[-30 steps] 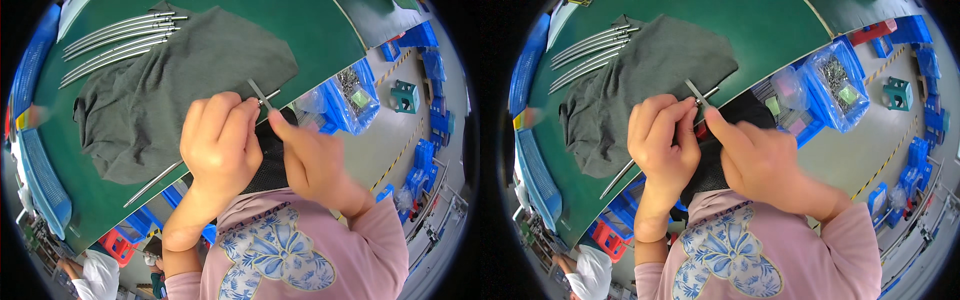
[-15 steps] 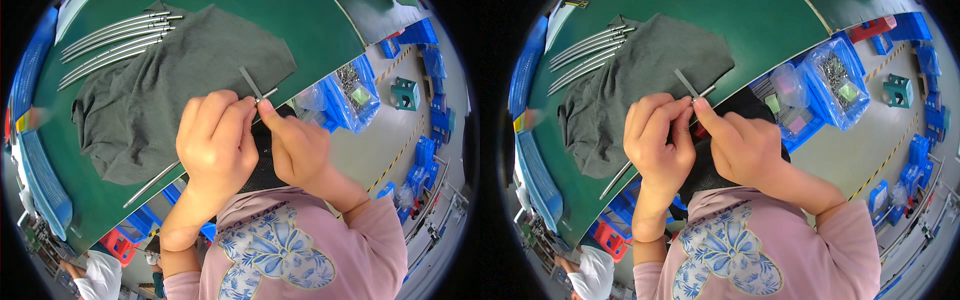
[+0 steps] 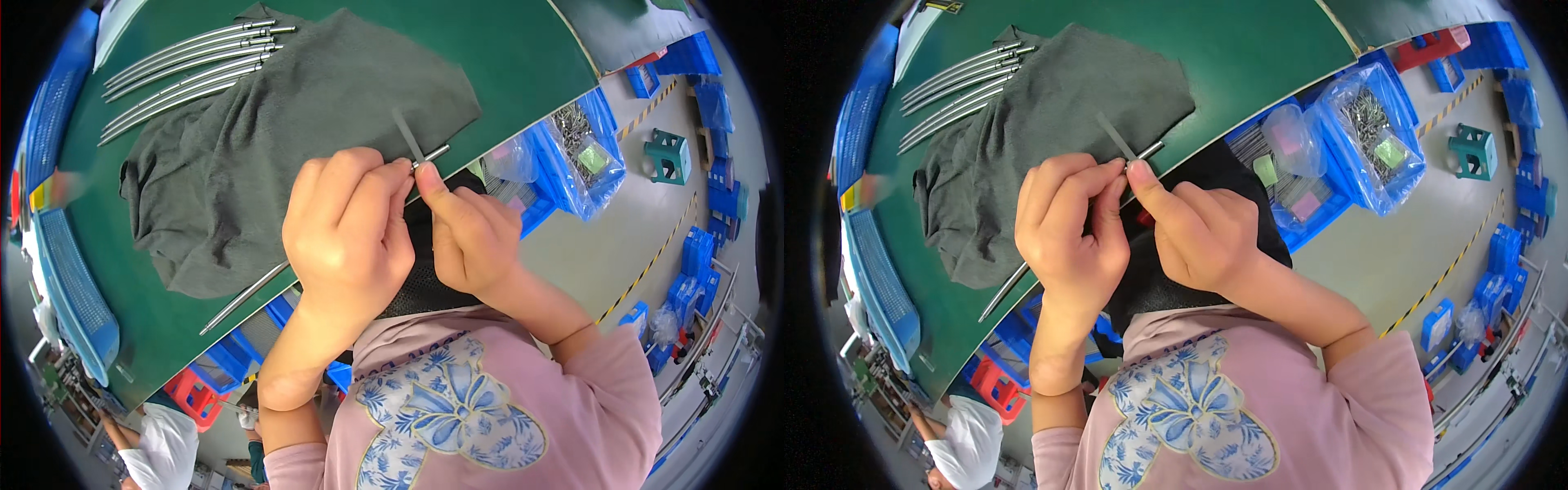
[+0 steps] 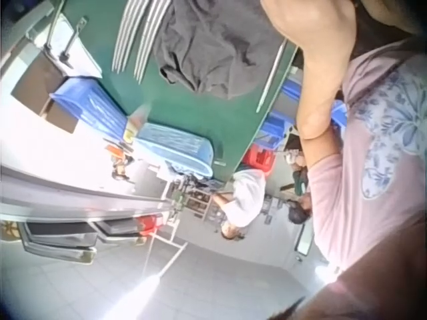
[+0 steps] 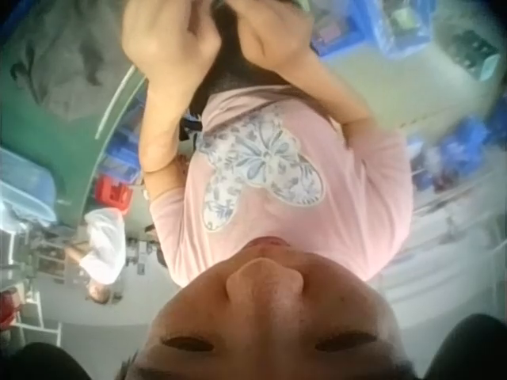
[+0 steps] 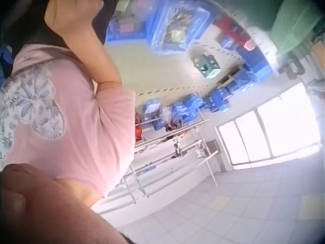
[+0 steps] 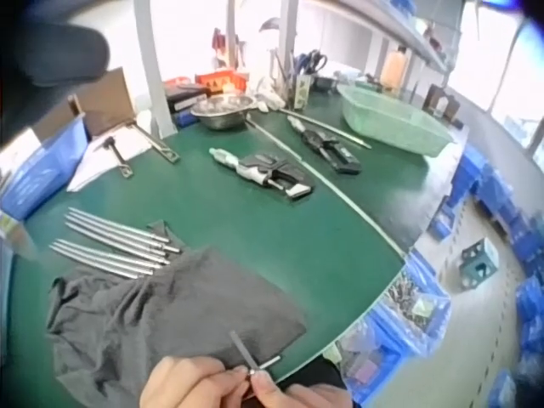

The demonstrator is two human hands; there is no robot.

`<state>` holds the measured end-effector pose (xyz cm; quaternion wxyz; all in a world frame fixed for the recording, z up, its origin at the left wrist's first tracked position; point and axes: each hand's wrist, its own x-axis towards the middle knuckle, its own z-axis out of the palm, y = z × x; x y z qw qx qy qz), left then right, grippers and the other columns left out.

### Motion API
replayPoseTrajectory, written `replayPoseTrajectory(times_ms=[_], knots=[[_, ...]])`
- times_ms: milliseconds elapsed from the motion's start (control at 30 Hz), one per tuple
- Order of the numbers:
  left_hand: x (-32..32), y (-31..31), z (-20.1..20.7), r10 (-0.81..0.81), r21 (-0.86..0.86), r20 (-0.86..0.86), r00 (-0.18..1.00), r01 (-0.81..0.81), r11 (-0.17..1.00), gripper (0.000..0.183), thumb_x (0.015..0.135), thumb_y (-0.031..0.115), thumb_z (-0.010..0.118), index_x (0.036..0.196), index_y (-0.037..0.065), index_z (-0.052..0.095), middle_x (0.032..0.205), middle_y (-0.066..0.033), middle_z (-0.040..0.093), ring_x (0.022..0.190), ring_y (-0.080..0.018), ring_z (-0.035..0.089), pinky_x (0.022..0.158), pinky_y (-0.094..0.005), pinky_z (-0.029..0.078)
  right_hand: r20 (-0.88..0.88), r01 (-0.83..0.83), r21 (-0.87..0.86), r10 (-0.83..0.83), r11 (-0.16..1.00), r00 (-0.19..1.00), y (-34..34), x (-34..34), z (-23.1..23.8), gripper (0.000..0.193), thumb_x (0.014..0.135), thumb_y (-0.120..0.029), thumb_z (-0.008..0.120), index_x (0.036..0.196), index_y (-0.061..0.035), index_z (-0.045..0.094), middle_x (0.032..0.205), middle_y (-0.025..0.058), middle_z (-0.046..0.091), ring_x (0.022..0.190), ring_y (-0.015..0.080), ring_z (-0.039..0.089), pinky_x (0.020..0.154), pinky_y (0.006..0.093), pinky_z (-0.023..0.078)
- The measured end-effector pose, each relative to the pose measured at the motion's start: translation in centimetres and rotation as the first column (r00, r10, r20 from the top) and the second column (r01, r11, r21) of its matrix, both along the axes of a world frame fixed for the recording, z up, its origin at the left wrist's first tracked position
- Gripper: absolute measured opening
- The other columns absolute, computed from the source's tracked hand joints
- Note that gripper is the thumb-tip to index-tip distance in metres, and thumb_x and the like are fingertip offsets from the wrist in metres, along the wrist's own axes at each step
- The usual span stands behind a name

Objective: The recorder measures the thickness of metal rods using a digital micrometer and uses a file on the ends of some rods.

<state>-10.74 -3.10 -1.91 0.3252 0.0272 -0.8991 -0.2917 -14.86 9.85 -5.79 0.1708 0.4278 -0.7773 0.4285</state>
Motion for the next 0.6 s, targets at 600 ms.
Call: replayPoseTrajectory(times_ms=[600], knots=[[0.3,0.0,-0.1,0.005,-0.001,0.013,1.0,-0.005,1.0,0.017,0.056,-0.003,0.064,0.071,0.003,0.058,0.069,-0.0051,0.05,0.057,-0.021,0.047,0.049,-0.0297,0.038,0.486,0.083,0.03,-0.087,0.996,0.87,0.0,-2.6,5.2,0.012,0.072,-0.005,0.062,0.084,-0.0022,0.06,0.055,0.0054,0.054,0.043,0.0093,0.051,0.04,0.0216,0.036]])
